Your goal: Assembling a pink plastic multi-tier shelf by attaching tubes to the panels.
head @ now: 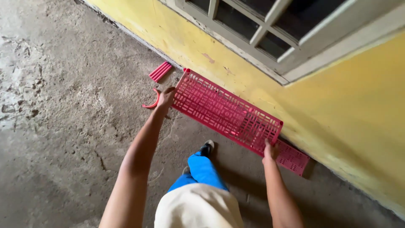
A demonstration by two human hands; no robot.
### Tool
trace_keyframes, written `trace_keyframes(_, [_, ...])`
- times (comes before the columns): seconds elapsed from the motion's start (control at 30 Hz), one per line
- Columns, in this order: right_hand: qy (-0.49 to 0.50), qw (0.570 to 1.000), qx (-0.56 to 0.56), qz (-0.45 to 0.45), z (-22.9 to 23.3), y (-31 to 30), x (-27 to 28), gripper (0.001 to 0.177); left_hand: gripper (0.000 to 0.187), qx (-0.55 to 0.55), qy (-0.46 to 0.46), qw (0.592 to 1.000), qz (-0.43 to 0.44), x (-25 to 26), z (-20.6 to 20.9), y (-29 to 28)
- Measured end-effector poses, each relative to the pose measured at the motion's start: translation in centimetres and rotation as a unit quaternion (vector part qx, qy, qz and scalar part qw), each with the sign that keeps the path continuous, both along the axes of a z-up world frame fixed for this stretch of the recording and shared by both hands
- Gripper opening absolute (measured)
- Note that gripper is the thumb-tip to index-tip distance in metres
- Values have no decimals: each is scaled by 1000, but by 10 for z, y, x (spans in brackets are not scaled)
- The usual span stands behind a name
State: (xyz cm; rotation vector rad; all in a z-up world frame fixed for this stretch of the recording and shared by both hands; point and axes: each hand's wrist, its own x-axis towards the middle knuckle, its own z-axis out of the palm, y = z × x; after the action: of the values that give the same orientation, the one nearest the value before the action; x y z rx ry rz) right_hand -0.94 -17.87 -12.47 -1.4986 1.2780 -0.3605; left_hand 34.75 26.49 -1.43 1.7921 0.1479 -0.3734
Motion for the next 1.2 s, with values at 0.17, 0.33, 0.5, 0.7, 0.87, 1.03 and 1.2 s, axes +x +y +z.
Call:
trace_keyframes(0.17, [50, 999, 3, -2, -4, 19, 59, 55, 42, 23, 21, 999, 12, 53, -14, -3])
trace_keyframes(0.33, [73, 997, -1, -6, -36, 25, 106, 49, 42, -44, 37, 997, 42, 105, -110, 12])
trace_keyframes(0.5, [16, 999, 28, -36, -75, 30, 151, 41, 43, -78, 64, 993, 68, 158, -179, 13])
trace_keyframes(0.7, [70, 995, 15, -68, -101, 52, 188, 30, 43, -137, 90, 984, 73, 191, -237, 26])
trace_keyframes(0.87, [70, 992, 44, -99, -121, 62, 198, 24, 41, -88, 154, 982, 67, 201, -196, 20])
trace_keyframes(1.03, [14, 994, 40, -103, -155, 64, 186, 18, 40, -62, 180, 979, 70, 202, -233, 32])
trace_keyframes(1.2, [33, 993, 28, -114, -173, 62, 175, 16, 37, -111, 131, 984, 49, 202, -218, 25])
